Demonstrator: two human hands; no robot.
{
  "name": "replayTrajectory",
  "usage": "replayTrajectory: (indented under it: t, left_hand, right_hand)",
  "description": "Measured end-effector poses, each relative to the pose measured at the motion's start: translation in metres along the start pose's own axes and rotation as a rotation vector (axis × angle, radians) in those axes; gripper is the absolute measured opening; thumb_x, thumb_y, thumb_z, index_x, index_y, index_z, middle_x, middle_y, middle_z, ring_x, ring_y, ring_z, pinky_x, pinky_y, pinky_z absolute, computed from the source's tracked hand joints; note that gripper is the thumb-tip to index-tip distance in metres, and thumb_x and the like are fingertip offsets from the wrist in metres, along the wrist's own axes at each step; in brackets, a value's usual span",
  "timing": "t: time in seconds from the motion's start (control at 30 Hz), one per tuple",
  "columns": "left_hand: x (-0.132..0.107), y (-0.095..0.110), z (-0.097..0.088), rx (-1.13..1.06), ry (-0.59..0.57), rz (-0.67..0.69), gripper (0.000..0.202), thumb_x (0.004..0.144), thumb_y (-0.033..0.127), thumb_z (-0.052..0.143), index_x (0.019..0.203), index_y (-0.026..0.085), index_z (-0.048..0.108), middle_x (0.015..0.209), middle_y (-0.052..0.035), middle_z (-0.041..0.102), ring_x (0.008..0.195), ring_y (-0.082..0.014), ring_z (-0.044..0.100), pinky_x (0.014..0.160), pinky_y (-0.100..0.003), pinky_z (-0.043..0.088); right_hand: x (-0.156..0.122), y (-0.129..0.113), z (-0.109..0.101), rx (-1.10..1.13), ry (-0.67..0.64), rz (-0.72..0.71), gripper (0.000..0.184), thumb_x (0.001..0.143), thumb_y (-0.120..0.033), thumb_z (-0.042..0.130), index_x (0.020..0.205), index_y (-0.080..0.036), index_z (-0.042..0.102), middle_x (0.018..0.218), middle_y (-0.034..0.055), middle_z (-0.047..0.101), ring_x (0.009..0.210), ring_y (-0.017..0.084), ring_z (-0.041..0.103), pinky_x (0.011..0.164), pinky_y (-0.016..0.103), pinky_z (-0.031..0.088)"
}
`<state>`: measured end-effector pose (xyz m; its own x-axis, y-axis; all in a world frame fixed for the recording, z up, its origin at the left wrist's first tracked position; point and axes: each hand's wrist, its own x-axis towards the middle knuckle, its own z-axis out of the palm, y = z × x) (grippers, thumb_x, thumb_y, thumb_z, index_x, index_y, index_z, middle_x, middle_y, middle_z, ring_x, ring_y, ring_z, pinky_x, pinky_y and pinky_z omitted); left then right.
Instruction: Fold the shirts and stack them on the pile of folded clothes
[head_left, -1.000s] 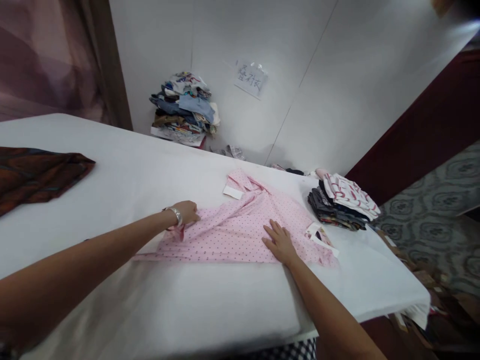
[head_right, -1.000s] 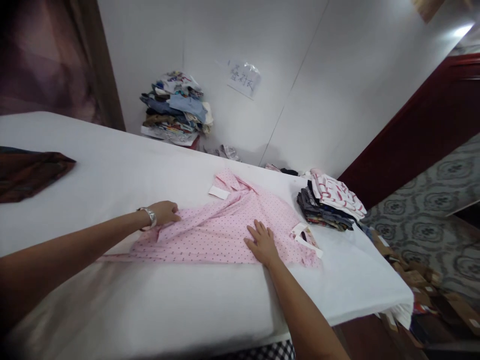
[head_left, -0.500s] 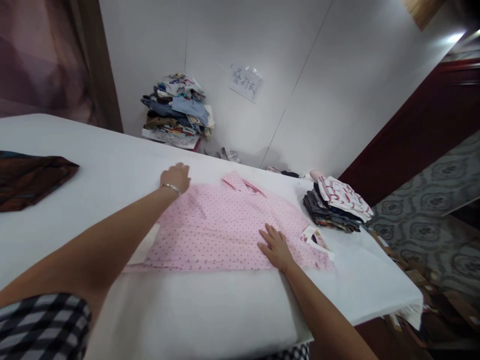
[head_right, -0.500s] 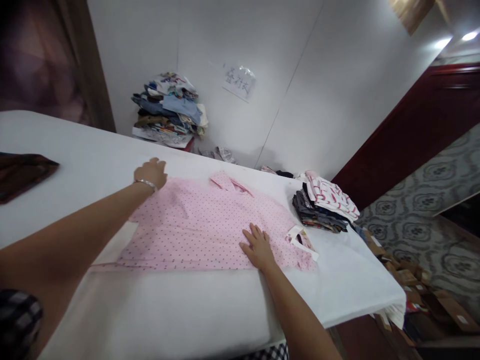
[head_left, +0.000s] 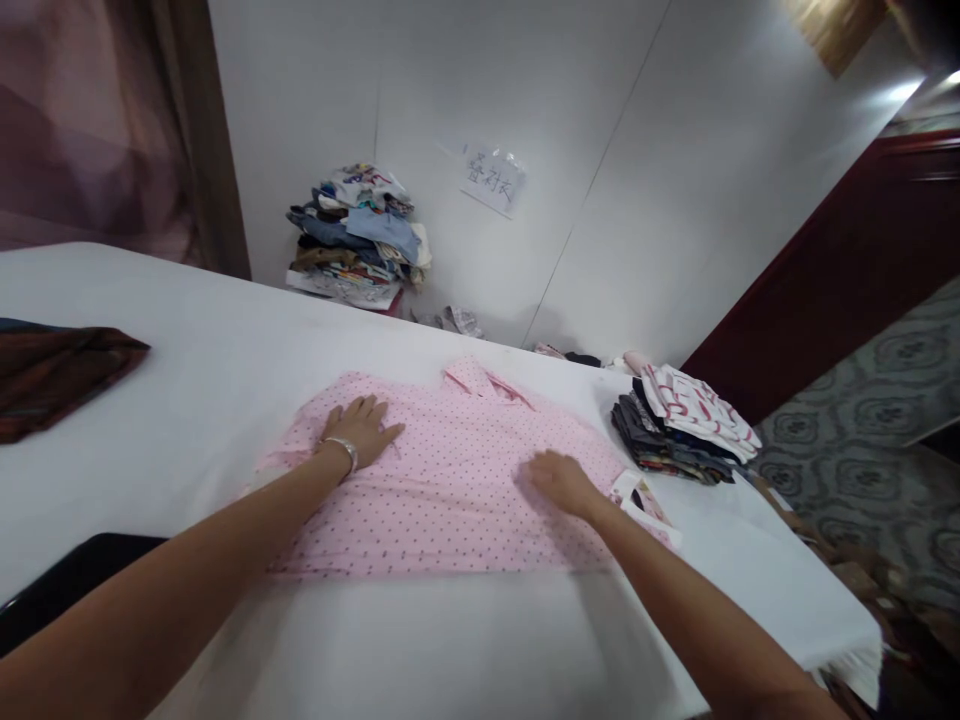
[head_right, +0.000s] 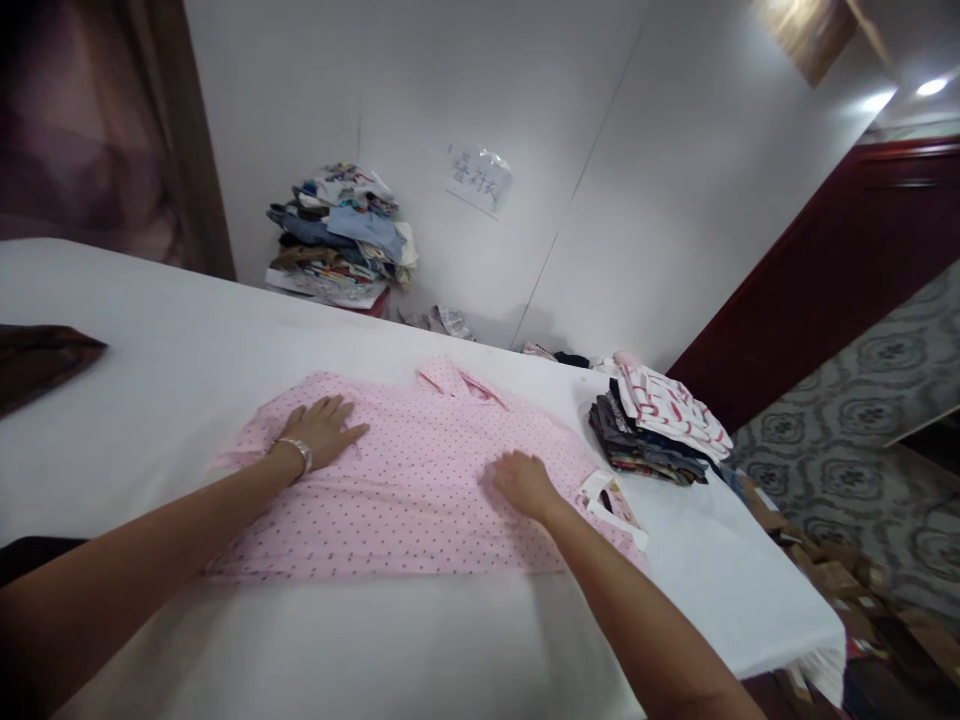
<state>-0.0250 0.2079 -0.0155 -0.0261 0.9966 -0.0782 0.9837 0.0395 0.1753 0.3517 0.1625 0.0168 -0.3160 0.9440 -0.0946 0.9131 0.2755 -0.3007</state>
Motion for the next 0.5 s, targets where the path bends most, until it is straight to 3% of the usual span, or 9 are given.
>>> replayTrajectory:
  t: [0.1, 0.2, 0.37, 0.47, 0.5]
  left_hand:
    - [-0.001, 0.002, 0.0, 0.011, 0.014, -0.002, 0.076, 0.086, 0.059, 0.018, 0.147, 0.015, 0.028, 0.157, -0.0097, 0.016, 0.144, -0.0277, 0.012, 0.113, -0.052, 0.014]
    - [-0.001, 0.002, 0.003, 0.003, 0.037, 0.002, 0.075, 0.086, 0.059, 0.02, 0.146, 0.015, 0.03, 0.156, -0.0103, 0.019, 0.143, -0.0285, 0.013, 0.113, -0.052, 0.014]
    - [0.0, 0.0, 0.007, 0.001, 0.048, 0.005, 0.075, 0.086, 0.059, 0.02, 0.145, 0.015, 0.031, 0.156, -0.0106, 0.02, 0.143, -0.0288, 0.013, 0.113, -0.053, 0.014]
    - [-0.002, 0.001, 0.005, -0.007, 0.041, 0.004, 0.076, 0.086, 0.06, 0.021, 0.146, 0.015, 0.03, 0.156, -0.0104, 0.019, 0.143, -0.0286, 0.013, 0.113, -0.052, 0.013]
    - [-0.003, 0.001, 0.004, -0.012, 0.039, 0.002, 0.075, 0.086, 0.06, 0.021, 0.146, 0.015, 0.03, 0.156, -0.0105, 0.019, 0.144, -0.0287, 0.013, 0.114, -0.052, 0.013]
  right_hand:
    - [0.056, -0.01, -0.026, 0.062, 0.162, 0.019, 0.044, 0.092, -0.045, 0.042, 0.124, -0.023, 0.061, 0.133, 0.0069, 0.057, 0.124, 0.026, 0.05, 0.105, 0.044, 0.036]
    - [0.118, -0.029, -0.033, 0.133, 0.2, 0.042, 0.044, 0.092, -0.04, 0.042, 0.128, -0.02, 0.058, 0.134, 0.0076, 0.056, 0.122, 0.025, 0.052, 0.101, 0.039, 0.041]
    - [0.2, -0.074, -0.019, 0.125, 0.187, -0.026, 0.057, 0.089, -0.038, 0.052, 0.142, -0.023, 0.038, 0.138, 0.0091, 0.051, 0.123, 0.026, 0.05, 0.1, 0.039, 0.041]
    - [0.226, -0.093, -0.004, 0.096, 0.156, 0.0, 0.08, 0.084, -0.042, 0.061, 0.15, -0.023, 0.019, 0.132, 0.0151, 0.055, 0.117, 0.029, 0.054, 0.096, 0.044, 0.041]
    - [0.232, -0.096, 0.002, 0.09, 0.144, 0.019, 0.083, 0.083, -0.043, 0.063, 0.15, -0.022, 0.018, 0.128, 0.0167, 0.057, 0.113, 0.03, 0.056, 0.094, 0.045, 0.042]
